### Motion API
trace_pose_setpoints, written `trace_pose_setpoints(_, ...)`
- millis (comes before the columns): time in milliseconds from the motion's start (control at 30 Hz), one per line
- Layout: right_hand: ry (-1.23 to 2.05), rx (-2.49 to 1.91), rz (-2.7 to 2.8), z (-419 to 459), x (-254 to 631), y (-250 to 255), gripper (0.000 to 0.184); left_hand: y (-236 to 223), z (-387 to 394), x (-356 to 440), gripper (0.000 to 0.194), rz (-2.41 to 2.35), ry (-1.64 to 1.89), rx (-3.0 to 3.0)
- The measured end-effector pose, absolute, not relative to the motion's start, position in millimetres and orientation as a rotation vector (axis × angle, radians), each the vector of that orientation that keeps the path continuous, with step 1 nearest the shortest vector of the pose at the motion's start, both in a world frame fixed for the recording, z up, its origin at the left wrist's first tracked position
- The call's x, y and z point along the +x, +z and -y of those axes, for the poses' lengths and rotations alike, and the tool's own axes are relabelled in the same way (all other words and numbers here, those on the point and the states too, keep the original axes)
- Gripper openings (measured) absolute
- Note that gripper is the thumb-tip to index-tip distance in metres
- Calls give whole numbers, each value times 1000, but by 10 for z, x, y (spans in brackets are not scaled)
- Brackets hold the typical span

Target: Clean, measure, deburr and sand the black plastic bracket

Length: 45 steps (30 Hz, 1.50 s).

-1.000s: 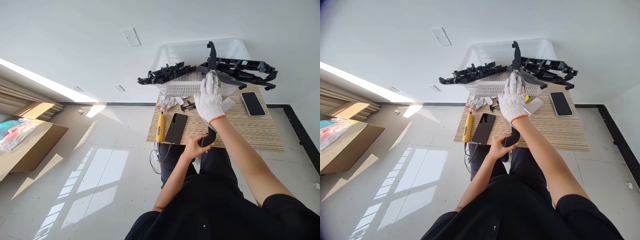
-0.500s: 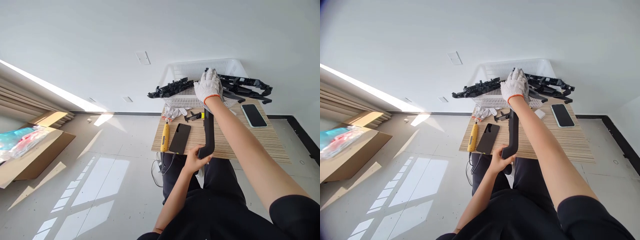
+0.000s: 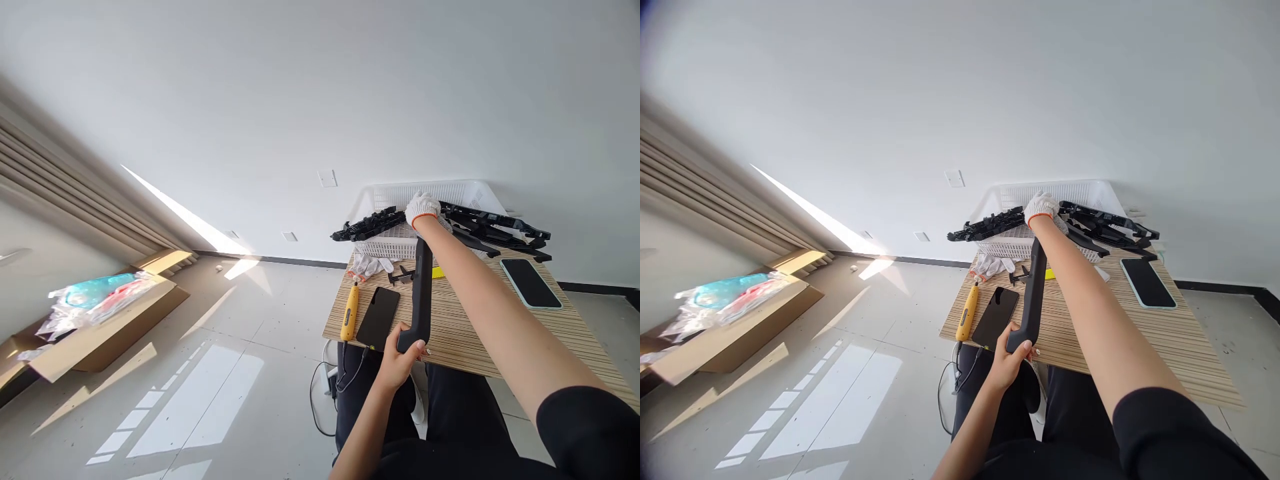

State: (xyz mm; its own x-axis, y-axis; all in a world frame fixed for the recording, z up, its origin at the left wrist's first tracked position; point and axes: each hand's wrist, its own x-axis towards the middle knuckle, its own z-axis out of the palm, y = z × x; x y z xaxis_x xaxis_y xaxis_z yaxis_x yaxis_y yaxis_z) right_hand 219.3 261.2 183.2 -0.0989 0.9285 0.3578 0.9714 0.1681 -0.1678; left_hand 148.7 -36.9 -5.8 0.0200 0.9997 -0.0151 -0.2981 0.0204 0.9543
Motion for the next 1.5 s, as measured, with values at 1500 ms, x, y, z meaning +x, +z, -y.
trace_pose_setpoints(1500,460,-1628,2193,515,2871,920,55,-59,382,1306,37,-1111,1128,1443)
